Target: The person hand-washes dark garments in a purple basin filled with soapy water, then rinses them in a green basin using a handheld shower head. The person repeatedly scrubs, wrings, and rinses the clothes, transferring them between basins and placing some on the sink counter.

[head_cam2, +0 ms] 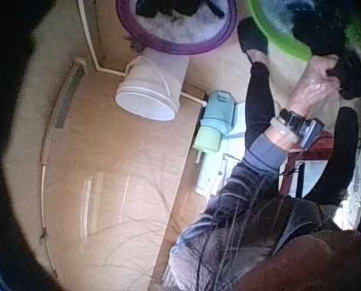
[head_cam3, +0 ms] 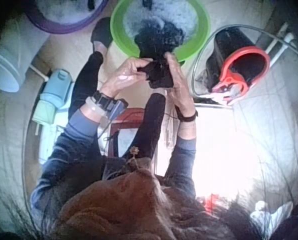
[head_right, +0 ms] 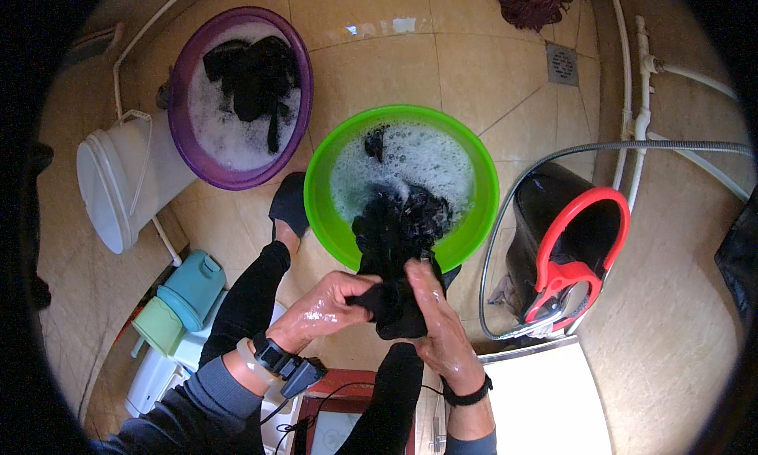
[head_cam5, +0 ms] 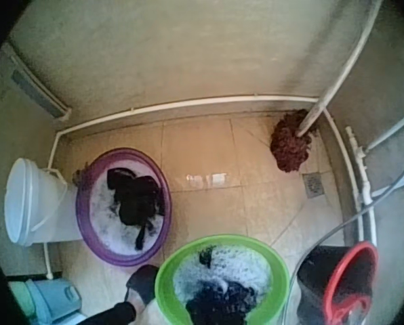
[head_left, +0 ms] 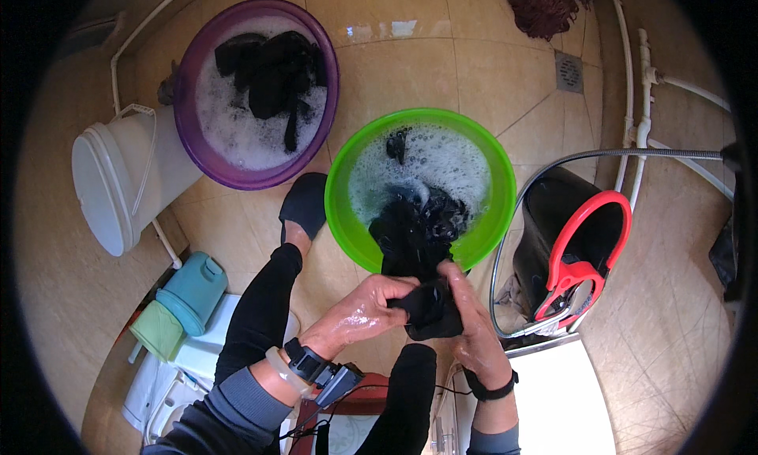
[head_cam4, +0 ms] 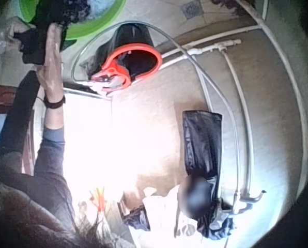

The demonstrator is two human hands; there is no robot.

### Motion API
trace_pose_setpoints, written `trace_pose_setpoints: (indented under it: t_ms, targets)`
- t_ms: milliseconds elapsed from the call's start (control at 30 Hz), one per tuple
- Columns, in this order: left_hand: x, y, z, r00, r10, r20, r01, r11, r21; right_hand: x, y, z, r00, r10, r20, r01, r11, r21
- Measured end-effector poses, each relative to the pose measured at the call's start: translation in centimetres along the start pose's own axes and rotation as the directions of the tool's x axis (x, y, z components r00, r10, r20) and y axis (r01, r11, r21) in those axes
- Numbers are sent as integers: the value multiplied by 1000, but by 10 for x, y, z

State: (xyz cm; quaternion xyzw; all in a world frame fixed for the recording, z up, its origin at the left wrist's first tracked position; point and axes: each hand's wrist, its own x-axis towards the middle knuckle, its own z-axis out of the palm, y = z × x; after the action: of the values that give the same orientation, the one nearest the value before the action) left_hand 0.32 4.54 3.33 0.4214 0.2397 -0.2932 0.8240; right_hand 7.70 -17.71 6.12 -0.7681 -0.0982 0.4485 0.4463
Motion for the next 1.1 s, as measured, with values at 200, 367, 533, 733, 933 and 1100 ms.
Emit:
trace_pose_setpoints:
  t_ms: [200, 367, 533, 733, 933, 1100]
  targets:
    - [-3, -10, -15, 981, -196, -5, 165, 841, -515, -14, 4, -12, 997, -73, 11, 72, 996, 54]
    - [-3, -16, -4, 720, -554, -418, 356, 812, -464, -57, -25, -1, 975, -211, -68, 220, 882, 417]
    - [-23, 2, 10, 850, -525, -49, 375, 666, -644, -75, -5, 31, 947, -222, 232, 137, 933, 332]
    - [-21, 1, 5, 906, -399, -143, 302, 844, -444, -81, 57, -3, 908, 293, 299, -402, 412, 818]
    - [-16, -20, 32, 977, -148, 155, 98, 951, 292, -22, 92, -8, 878, 396, 268, -342, 127, 931]
    - [-8, -20, 16, 891, -243, 383, 120, 941, 318, -17, 32, -20, 832, 519, 196, -445, 413, 795]
